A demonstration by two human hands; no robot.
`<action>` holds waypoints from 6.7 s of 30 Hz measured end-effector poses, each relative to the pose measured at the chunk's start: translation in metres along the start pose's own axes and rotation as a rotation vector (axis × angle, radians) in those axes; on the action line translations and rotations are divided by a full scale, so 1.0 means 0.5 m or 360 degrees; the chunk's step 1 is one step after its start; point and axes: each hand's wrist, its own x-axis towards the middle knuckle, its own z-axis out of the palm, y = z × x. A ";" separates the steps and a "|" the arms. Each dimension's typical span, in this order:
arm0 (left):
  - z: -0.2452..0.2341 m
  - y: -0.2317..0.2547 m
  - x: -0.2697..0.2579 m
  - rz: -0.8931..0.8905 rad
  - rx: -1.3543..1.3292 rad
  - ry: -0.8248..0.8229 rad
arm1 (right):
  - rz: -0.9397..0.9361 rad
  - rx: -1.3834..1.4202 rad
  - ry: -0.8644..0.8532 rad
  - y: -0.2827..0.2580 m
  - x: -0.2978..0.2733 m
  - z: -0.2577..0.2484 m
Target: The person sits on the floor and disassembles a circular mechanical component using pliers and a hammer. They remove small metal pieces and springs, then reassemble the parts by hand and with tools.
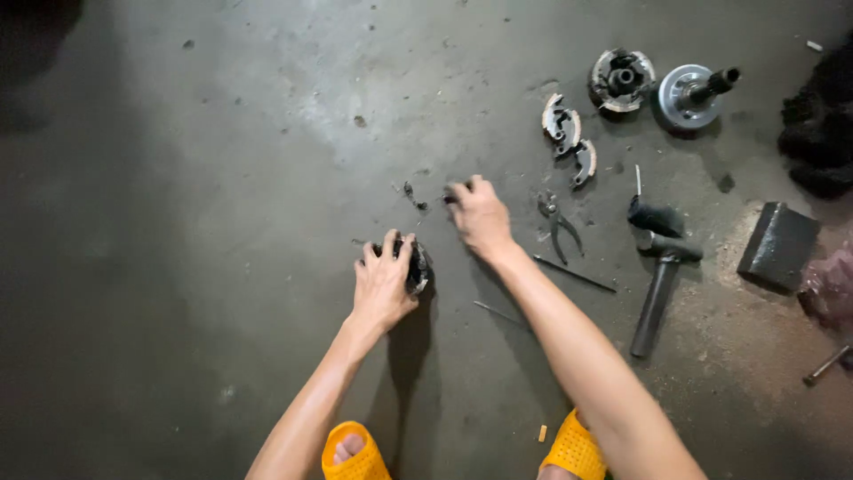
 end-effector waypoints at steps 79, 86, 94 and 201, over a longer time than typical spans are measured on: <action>0.005 -0.052 -0.013 0.0029 -0.2196 0.0038 | 0.0287 0.1139 -0.1181 -0.107 -0.194 -0.151; 0.043 -0.032 -0.028 -0.0144 -0.2328 0.0198 | 0.0409 0.1360 -0.1152 -0.128 -0.196 -0.159; 0.045 -0.025 -0.058 -0.0714 -0.2229 0.0926 | 0.0483 0.1506 -0.1291 -0.132 -0.198 -0.189; -0.075 -0.066 0.025 0.0145 -0.1977 0.0235 | 0.0314 0.1405 -0.1305 -0.125 -0.133 -0.223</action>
